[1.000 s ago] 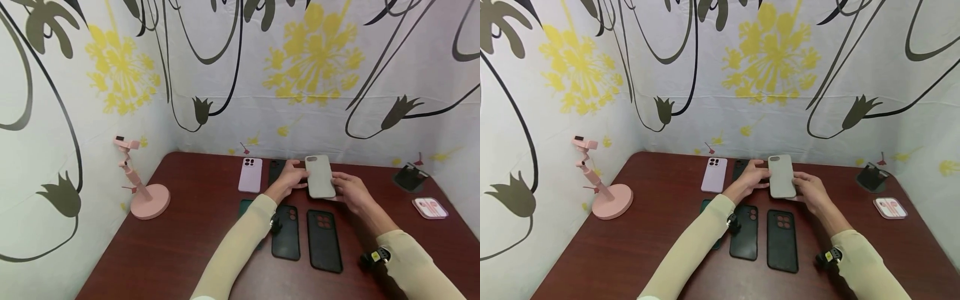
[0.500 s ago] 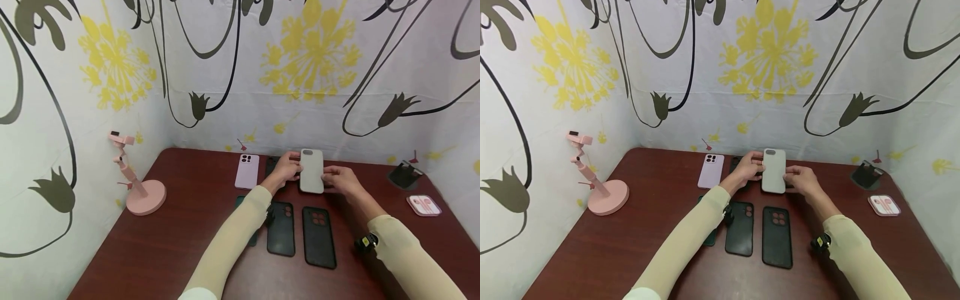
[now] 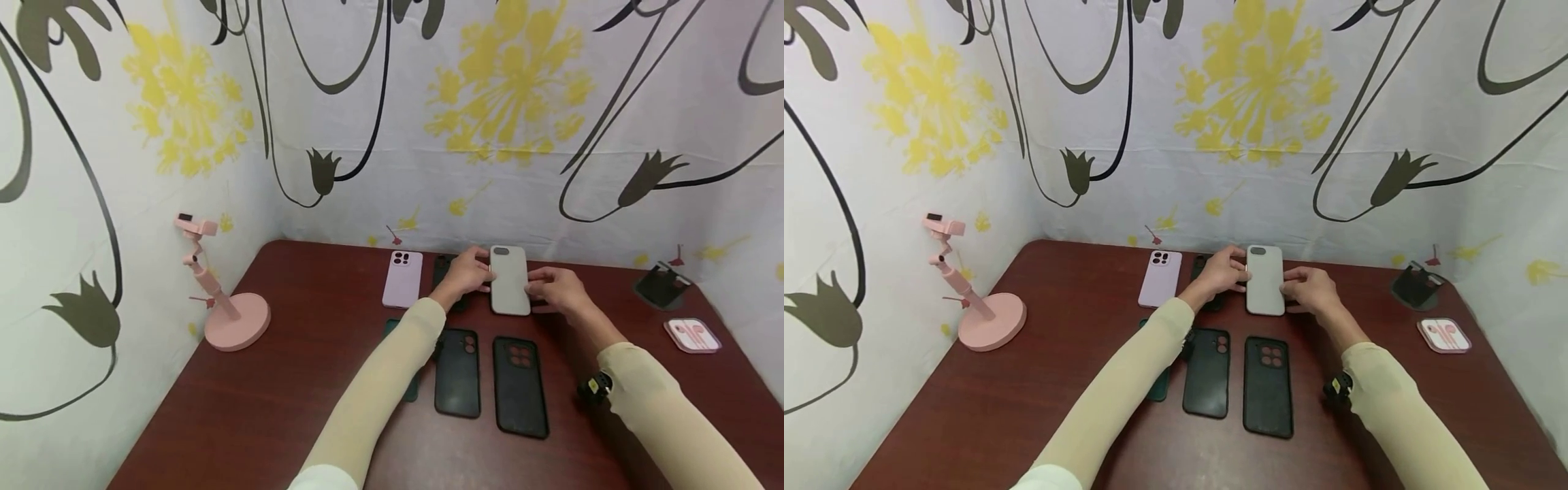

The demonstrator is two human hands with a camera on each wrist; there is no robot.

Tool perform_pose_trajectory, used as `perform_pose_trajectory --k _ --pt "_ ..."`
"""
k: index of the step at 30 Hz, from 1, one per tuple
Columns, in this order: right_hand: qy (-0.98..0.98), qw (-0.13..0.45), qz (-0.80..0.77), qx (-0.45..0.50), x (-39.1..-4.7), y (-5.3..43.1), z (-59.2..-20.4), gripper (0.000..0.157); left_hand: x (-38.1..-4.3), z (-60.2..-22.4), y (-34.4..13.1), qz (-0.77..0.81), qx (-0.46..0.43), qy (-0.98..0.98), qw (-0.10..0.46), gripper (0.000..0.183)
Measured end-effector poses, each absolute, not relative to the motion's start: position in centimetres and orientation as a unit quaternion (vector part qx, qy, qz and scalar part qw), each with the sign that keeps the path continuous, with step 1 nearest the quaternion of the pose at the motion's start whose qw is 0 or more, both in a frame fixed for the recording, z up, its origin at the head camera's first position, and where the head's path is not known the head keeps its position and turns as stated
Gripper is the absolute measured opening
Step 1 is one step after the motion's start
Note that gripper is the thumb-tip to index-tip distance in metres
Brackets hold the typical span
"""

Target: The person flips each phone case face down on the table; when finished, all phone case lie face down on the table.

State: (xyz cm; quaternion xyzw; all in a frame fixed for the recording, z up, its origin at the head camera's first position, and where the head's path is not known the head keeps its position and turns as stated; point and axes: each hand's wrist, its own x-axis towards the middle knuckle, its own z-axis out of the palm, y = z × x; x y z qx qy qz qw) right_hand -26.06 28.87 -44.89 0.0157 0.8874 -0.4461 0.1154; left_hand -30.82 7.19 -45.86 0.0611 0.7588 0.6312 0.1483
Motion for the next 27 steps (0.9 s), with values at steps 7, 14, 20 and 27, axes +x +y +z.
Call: perform_pose_trajectory --k 7,14,20,27 --pt "0.891 0.112 -0.440 0.013 -26.4 28.4 -45.2 0.051 -30.9 -45.9 6.9 0.600 0.037 0.788 0.133 0.050" --pt "0.890 0.113 -0.440 0.015 -26.4 28.2 -45.8 0.050 -30.5 -45.1 7.5 0.592 -0.014 0.794 0.136 0.044" --pt "0.894 0.112 -0.433 0.031 -26.0 28.4 -45.6 0.050 -30.7 -45.3 8.5 0.533 0.002 0.835 0.139 0.042" --pt "0.896 0.111 -0.428 0.035 -26.0 28.3 -45.6 0.052 -30.6 -45.5 8.7 0.524 0.022 0.837 0.157 0.047"
